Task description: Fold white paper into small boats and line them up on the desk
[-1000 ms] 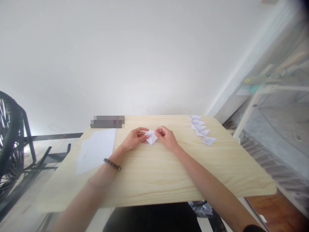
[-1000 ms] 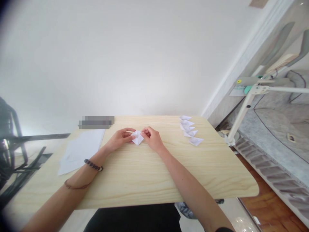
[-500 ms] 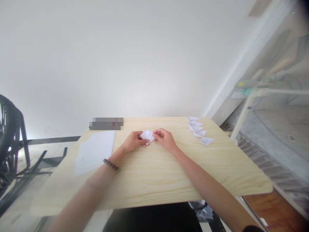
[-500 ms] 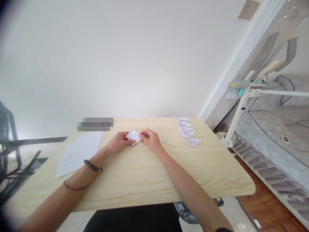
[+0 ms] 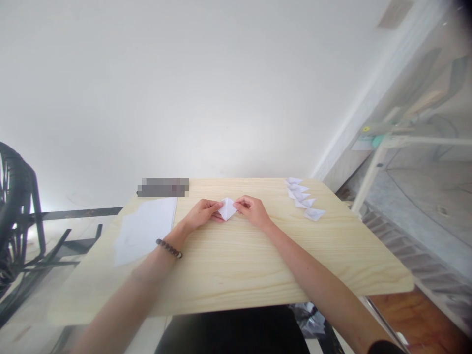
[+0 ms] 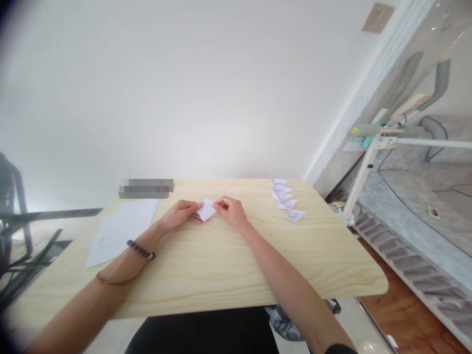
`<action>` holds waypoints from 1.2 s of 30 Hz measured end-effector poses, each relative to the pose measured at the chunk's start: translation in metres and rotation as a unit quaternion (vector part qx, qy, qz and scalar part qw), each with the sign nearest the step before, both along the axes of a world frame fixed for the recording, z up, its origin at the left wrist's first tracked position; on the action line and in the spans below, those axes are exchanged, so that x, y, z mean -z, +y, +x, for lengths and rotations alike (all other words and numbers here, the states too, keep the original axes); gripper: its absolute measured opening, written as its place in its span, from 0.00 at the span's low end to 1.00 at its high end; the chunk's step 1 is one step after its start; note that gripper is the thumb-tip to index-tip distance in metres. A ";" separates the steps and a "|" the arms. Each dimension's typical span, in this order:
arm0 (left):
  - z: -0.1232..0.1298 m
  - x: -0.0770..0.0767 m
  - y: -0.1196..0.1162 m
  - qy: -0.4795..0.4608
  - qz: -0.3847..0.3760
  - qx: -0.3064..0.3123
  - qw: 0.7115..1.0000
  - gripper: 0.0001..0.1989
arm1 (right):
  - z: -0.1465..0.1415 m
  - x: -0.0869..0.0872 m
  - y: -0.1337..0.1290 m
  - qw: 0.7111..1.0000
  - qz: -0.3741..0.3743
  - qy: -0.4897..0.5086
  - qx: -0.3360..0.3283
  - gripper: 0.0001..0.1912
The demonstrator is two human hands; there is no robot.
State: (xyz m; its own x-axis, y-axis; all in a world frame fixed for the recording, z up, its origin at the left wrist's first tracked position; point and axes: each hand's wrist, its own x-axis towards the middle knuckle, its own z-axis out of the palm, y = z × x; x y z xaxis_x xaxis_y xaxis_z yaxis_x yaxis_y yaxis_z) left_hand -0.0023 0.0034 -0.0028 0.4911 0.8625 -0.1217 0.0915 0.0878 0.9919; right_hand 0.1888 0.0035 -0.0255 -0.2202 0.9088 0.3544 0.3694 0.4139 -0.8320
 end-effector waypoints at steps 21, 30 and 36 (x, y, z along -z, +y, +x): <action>0.000 0.004 -0.001 0.087 0.129 -0.044 0.987 0.18 | -0.004 -0.005 -0.009 0.998 0.028 -0.060 -0.016 0.13; -0.002 0.006 0.001 0.089 0.136 -0.026 0.986 0.20 | -0.005 -0.005 -0.010 0.997 0.022 -0.066 -0.030 0.13; 0.003 0.004 -0.003 0.058 0.105 -0.046 0.992 0.20 | -0.005 -0.004 -0.009 0.999 0.012 -0.040 -0.018 0.13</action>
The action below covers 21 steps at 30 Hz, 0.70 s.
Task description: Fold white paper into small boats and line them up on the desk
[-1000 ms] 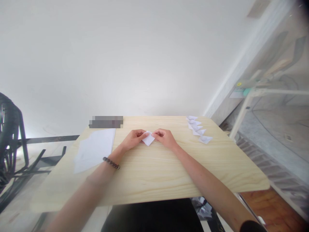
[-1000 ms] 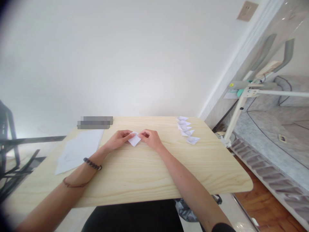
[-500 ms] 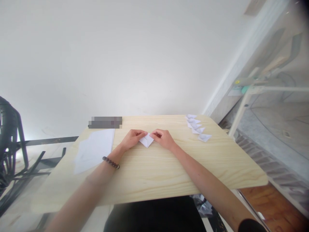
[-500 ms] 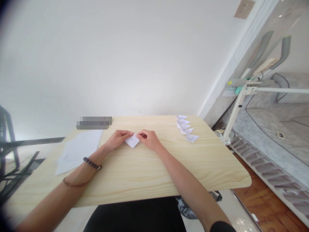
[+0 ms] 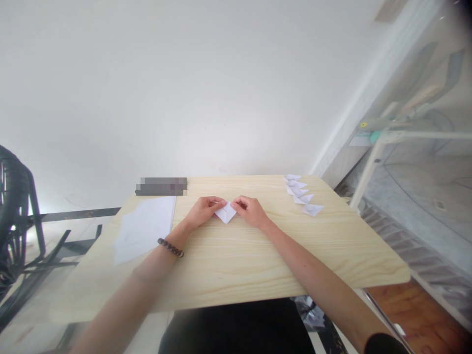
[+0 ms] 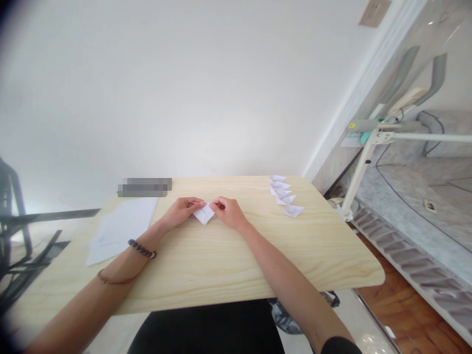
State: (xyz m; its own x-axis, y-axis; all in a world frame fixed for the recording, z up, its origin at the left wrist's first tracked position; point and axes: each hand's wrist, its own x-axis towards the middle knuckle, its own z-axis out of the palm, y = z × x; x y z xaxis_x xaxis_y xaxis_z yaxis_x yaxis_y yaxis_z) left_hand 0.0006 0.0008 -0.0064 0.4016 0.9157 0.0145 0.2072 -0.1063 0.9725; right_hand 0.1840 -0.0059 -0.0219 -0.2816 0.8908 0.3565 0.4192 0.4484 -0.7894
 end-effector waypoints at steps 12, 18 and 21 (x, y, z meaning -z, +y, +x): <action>-0.002 -0.002 0.001 0.003 -0.023 -0.019 1.000 0.17 | 0.000 0.002 0.000 1.000 -0.007 0.004 -0.005 0.14; 0.000 0.001 0.000 0.061 0.078 -0.019 0.995 0.18 | 0.001 0.002 0.002 0.999 0.006 -0.019 0.027 0.12; -0.002 0.003 0.002 0.100 0.170 -0.034 0.980 0.17 | 0.001 0.003 0.004 0.997 0.023 -0.048 0.056 0.11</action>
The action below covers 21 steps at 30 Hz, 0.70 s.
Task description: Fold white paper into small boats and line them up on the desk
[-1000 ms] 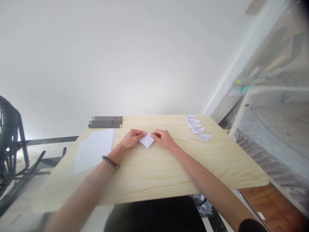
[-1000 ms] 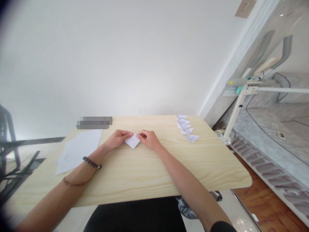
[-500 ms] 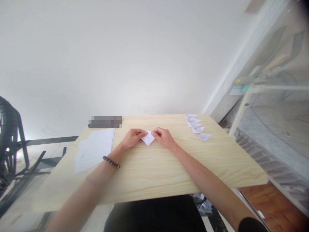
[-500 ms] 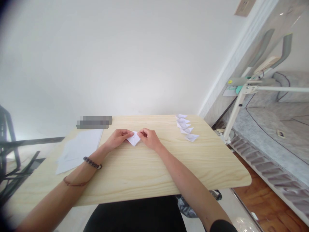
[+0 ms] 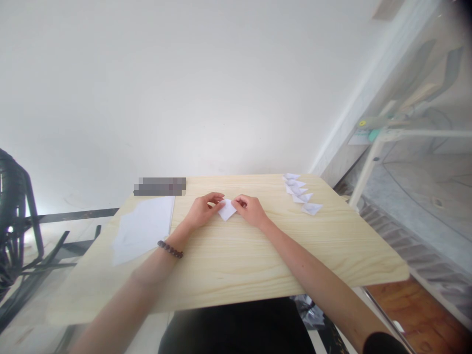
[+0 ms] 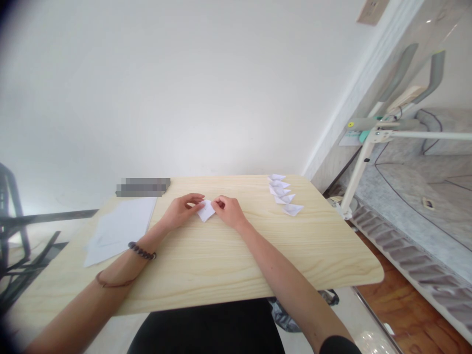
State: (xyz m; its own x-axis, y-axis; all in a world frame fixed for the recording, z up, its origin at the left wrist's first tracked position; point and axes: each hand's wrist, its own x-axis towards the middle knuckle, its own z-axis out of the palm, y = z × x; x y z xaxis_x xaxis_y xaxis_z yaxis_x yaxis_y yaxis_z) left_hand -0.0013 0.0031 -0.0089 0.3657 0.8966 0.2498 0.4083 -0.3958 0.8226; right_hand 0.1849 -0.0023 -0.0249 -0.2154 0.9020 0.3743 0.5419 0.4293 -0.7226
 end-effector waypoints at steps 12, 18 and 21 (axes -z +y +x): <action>-0.003 0.003 0.002 0.137 0.121 0.034 0.983 0.16 | 0.000 0.004 0.002 0.997 0.023 -0.060 0.042 0.10; -0.004 0.004 0.002 0.194 0.165 0.049 0.966 0.16 | 0.000 0.007 0.005 0.994 0.029 -0.087 0.053 0.05; -0.005 0.003 0.002 0.207 0.171 0.047 0.962 0.16 | 0.000 0.008 0.006 0.995 0.025 -0.080 0.053 0.07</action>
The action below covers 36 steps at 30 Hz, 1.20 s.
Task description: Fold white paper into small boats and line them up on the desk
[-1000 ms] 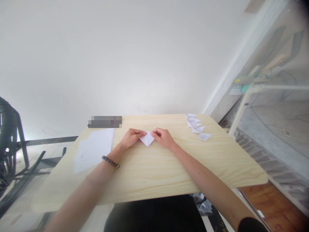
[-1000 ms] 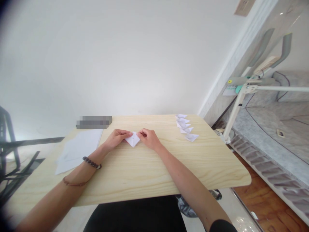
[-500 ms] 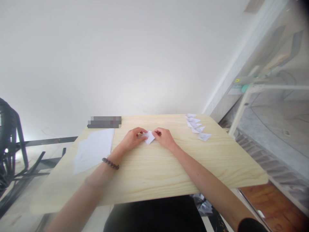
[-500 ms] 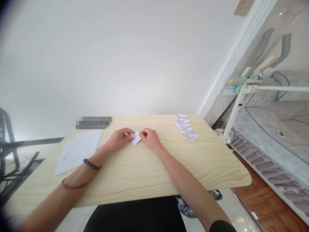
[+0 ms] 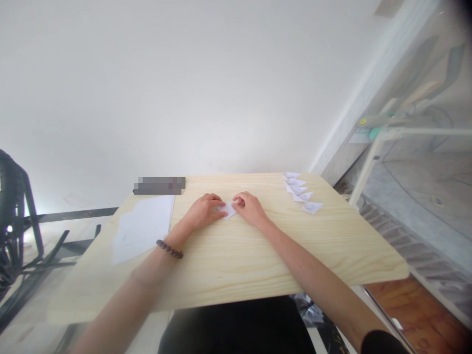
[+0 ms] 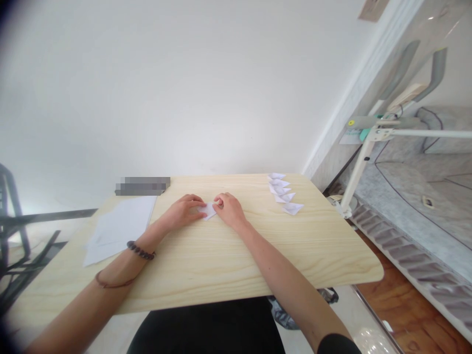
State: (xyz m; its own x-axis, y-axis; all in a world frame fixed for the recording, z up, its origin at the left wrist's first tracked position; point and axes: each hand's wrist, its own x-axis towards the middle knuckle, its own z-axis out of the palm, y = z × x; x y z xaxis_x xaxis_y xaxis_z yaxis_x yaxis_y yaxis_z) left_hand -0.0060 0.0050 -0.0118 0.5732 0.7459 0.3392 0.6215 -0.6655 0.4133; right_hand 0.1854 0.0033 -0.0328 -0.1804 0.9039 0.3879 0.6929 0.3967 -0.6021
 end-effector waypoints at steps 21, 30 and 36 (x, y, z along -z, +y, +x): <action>-0.002 -0.004 0.001 0.073 0.013 -0.007 0.997 0.19 | 0.013 -0.012 -0.005 0.986 -0.014 -0.103 -0.130 0.16; -0.010 -0.005 0.001 0.050 -0.022 0.034 0.998 0.21 | 0.023 -0.018 -0.005 0.979 -0.088 -0.024 -0.182 0.21; -0.009 -0.006 0.001 0.029 -0.036 0.024 0.999 0.21 | 0.021 -0.014 -0.003 0.982 -0.068 -0.010 -0.174 0.17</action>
State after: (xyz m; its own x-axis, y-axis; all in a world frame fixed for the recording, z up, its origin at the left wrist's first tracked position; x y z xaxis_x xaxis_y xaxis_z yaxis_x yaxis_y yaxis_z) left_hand -0.0147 0.0061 -0.0059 0.6264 0.7384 0.2498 0.6141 -0.6649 0.4252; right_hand 0.2067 0.0005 -0.0190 -0.4941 0.8294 0.2607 0.5425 0.5285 -0.6530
